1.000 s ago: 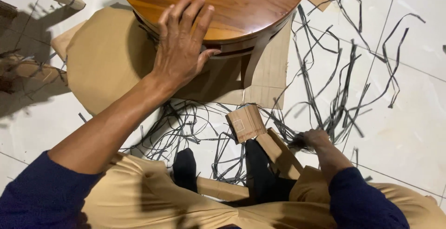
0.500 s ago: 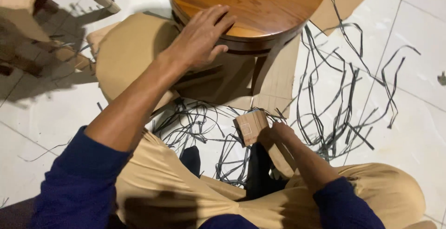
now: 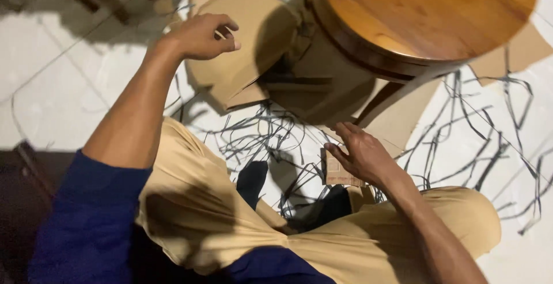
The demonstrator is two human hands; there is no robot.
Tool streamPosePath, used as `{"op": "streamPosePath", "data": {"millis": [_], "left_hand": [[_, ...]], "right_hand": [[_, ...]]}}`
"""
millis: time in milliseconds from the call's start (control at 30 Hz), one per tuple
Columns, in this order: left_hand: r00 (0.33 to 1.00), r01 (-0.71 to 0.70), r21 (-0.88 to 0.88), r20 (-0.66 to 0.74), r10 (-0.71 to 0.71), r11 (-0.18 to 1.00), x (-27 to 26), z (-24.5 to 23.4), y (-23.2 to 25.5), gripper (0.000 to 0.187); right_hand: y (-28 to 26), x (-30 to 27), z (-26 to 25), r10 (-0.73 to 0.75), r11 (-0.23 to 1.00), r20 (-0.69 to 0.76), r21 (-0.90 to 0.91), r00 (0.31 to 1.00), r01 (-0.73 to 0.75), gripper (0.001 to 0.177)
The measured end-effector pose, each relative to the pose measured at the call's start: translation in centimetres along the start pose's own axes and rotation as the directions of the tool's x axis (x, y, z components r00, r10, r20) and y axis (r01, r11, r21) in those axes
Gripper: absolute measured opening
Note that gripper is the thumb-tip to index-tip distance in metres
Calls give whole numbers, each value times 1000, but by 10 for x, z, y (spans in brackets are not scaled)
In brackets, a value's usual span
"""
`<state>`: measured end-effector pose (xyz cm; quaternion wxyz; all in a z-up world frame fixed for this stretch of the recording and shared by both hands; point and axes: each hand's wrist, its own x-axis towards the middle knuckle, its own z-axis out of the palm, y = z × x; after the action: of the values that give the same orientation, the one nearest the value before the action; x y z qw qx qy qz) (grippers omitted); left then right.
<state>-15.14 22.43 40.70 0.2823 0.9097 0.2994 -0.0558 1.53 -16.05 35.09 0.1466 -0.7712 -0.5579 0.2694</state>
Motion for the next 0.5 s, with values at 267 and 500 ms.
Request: {"op": "streamPosePath", "data": {"millis": [267, 500], "left_hand": [[976, 216, -11, -13, -216, 976, -4, 14, -51, 50], [952, 303, -41, 66, -300, 952, 74, 59, -133, 60]], "right_hand": [[-27, 17, 13, -186, 976, 124, -90, 975, 197, 48], [-52, -3, -1, -252, 953, 17, -168, 967, 251, 52]]}}
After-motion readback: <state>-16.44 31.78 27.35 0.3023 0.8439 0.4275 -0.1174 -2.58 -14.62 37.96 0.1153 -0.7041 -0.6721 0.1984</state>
